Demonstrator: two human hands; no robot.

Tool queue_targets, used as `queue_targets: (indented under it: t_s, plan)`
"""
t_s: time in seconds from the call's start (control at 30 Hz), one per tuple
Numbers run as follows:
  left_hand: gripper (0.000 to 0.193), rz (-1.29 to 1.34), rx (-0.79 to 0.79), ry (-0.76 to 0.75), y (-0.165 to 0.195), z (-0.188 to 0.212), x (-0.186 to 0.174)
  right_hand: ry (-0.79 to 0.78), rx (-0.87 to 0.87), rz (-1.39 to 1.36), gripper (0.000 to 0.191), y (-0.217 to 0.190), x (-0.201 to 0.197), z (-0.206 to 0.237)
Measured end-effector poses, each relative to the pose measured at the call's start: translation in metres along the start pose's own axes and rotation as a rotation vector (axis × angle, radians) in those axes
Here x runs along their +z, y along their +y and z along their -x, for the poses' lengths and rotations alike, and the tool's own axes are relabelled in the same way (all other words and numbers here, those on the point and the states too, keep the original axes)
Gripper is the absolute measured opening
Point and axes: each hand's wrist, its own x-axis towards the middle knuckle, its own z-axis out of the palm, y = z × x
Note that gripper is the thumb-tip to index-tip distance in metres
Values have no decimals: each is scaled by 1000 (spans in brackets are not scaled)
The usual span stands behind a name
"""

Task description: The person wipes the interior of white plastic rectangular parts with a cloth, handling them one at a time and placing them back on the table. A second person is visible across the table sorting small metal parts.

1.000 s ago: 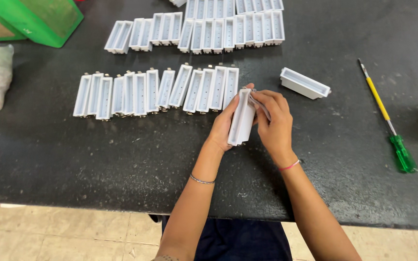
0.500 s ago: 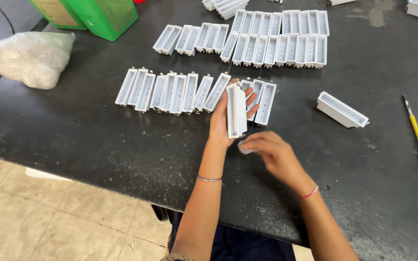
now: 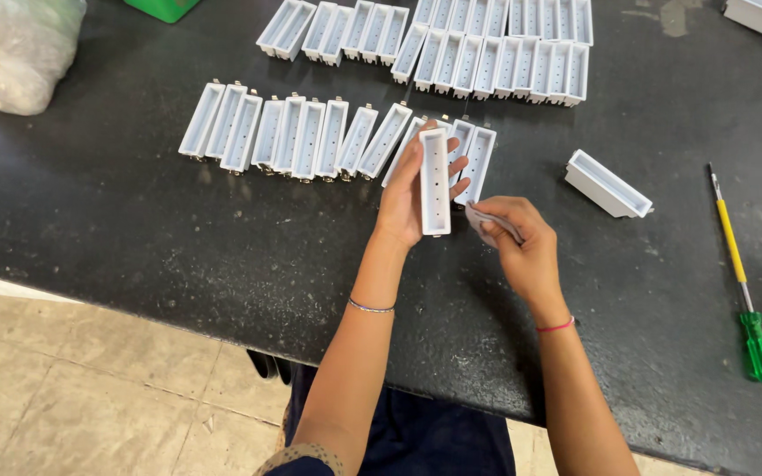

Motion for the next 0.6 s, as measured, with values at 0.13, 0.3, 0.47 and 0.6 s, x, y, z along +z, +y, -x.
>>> queue_targets:
  t_s: [0.13, 0.3, 0.47, 0.6]
  plan:
    - [60, -70, 6, 50, -2, 0, 1, 78, 374, -373, 24, 21, 3, -4]
    - [63, -65, -40, 107, -10, -4, -3, 60, 413, -646, 27, 40, 2, 0]
    - [71, 24, -86, 52, -22, -6, -7, 53, 427, -742, 30, 41, 3, -1]
    - [68, 154, -118, 30, -30, -7, -5, 95, 437, -739, 29, 35, -2, -3]
